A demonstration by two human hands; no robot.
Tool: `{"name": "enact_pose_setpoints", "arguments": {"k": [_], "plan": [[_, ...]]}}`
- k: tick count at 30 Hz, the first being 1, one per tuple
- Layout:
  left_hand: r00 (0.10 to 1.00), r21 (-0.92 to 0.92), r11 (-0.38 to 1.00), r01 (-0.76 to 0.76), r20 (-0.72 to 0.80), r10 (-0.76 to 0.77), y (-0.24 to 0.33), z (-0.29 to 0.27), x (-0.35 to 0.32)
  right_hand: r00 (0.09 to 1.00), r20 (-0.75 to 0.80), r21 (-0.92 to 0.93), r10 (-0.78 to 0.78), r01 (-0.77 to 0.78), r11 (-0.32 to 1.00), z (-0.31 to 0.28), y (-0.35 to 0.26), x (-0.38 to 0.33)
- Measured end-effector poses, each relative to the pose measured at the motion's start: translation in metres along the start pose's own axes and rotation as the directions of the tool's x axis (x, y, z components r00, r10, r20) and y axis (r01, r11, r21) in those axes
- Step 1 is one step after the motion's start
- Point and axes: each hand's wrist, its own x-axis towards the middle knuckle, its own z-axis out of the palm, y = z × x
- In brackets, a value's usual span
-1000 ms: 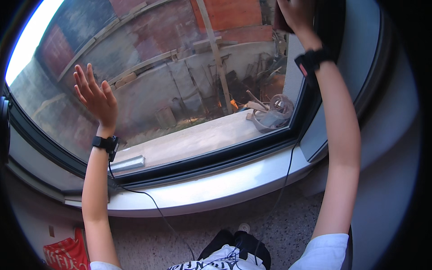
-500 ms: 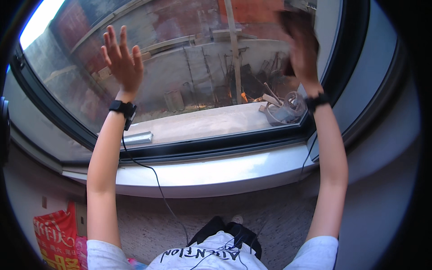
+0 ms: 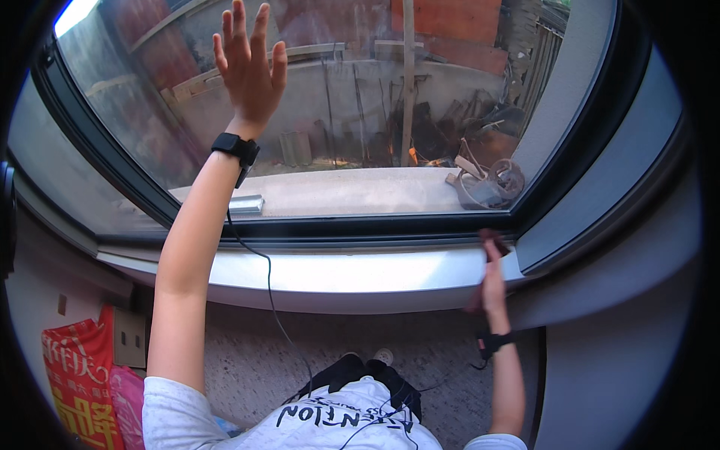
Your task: The person cleans a window sill and the glass pane using a brown cloth. They wipe the sill horizontally and then clean the glass surface with vertical and horizontal strokes.
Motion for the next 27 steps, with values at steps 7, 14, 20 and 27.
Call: {"name": "enact_pose_setpoints", "arguments": {"k": [7,14,20,27], "plan": [[0.965,-0.209,0.963,0.172,0.232,-0.122,0.012,-0.038,0.012,0.865,0.477,-0.62,-0.153,0.455,0.639,0.202,0.023,-0.032],[0.693,-0.262,0.691,0.674,0.548,-0.468,0.056,-0.156,-0.188,0.811,0.561,-0.651,-0.164,0.555,0.517,0.29,0.025,-0.013],[0.071,0.1,0.74,0.665,0.978,-0.197,0.058,-0.266,-0.377,0.774,0.622,-0.634,-0.116,0.585,0.505,0.214,0.023,-0.014],[0.3,-0.066,0.889,0.453,0.95,-0.082,0.029,-0.241,-0.383,0.774,0.581,-0.809,0.252,0.582,0.078,0.044,0.027,0.004]]}}
